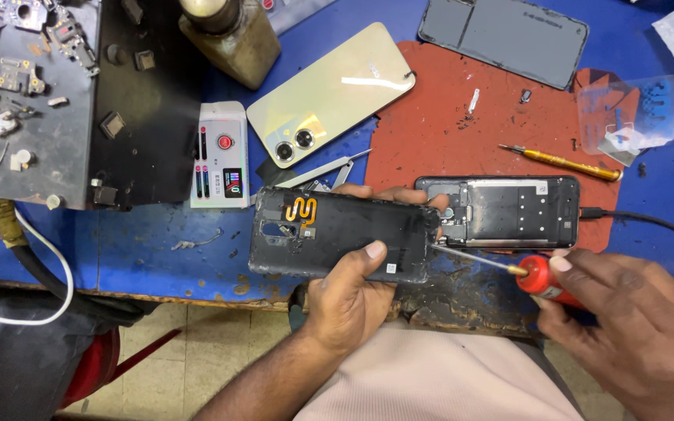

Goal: The person uses a red hot air gun to heat the back cover of a disassembled smartphone, then aligns and presses the cover onto the phone body. They use a yellow screwdriver to tighten screws along the bottom edge and a black utility knife to pry and separate the back cover again.

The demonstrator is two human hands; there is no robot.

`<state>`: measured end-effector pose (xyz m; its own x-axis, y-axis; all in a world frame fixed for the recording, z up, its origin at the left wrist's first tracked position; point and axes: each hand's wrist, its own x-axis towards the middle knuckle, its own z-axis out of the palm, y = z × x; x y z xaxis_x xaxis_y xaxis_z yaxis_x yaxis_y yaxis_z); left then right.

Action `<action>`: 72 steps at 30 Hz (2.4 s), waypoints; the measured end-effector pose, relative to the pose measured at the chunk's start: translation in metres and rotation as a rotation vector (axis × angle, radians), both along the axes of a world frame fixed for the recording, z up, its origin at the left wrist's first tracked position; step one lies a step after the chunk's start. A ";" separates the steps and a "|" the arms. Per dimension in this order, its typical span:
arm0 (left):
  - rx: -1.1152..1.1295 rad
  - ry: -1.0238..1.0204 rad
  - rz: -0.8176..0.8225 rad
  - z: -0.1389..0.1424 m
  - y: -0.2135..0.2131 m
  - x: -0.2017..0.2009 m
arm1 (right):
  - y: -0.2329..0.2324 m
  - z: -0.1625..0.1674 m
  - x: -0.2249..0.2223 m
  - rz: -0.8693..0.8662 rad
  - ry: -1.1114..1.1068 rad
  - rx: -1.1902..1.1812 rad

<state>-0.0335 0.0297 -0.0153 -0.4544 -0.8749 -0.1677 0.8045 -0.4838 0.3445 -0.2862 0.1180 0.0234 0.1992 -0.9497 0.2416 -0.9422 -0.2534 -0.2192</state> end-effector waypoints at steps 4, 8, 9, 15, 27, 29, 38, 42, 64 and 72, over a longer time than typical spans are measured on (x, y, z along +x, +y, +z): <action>0.001 0.013 -0.018 -0.001 0.000 -0.001 | -0.003 0.001 0.005 0.006 -0.043 -0.020; -0.019 0.008 -0.021 -0.001 0.001 -0.001 | -0.003 0.003 0.005 -0.034 0.019 -0.024; -0.038 0.003 -0.018 -0.002 0.000 -0.002 | -0.003 0.004 0.004 -0.045 0.034 -0.018; -0.034 -0.018 -0.021 -0.003 0.001 -0.001 | -0.007 0.006 0.004 -0.021 0.031 -0.007; -0.002 -0.014 -0.013 0.001 0.000 -0.001 | -0.003 0.002 0.003 0.008 -0.046 0.013; -0.010 -0.016 -0.009 0.001 -0.001 -0.001 | -0.002 0.000 0.002 0.016 -0.034 0.010; -0.004 0.008 -0.008 -0.002 -0.001 0.000 | 0.008 -0.007 -0.003 0.072 -0.060 0.046; 0.018 0.002 0.008 -0.004 0.000 -0.001 | 0.012 -0.008 0.000 0.084 -0.073 0.063; -0.098 0.241 0.185 0.001 0.001 -0.019 | 0.030 -0.019 0.018 -0.058 -0.169 0.023; -0.145 0.181 0.220 0.009 -0.005 -0.017 | 0.037 -0.024 0.025 -0.125 -0.175 0.118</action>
<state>-0.0509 0.0244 -0.0067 -0.2630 -0.9643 0.0320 0.9388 -0.2481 0.2391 -0.2612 0.1554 -0.0008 0.0430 -0.9880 0.1483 -0.9098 -0.1000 -0.4029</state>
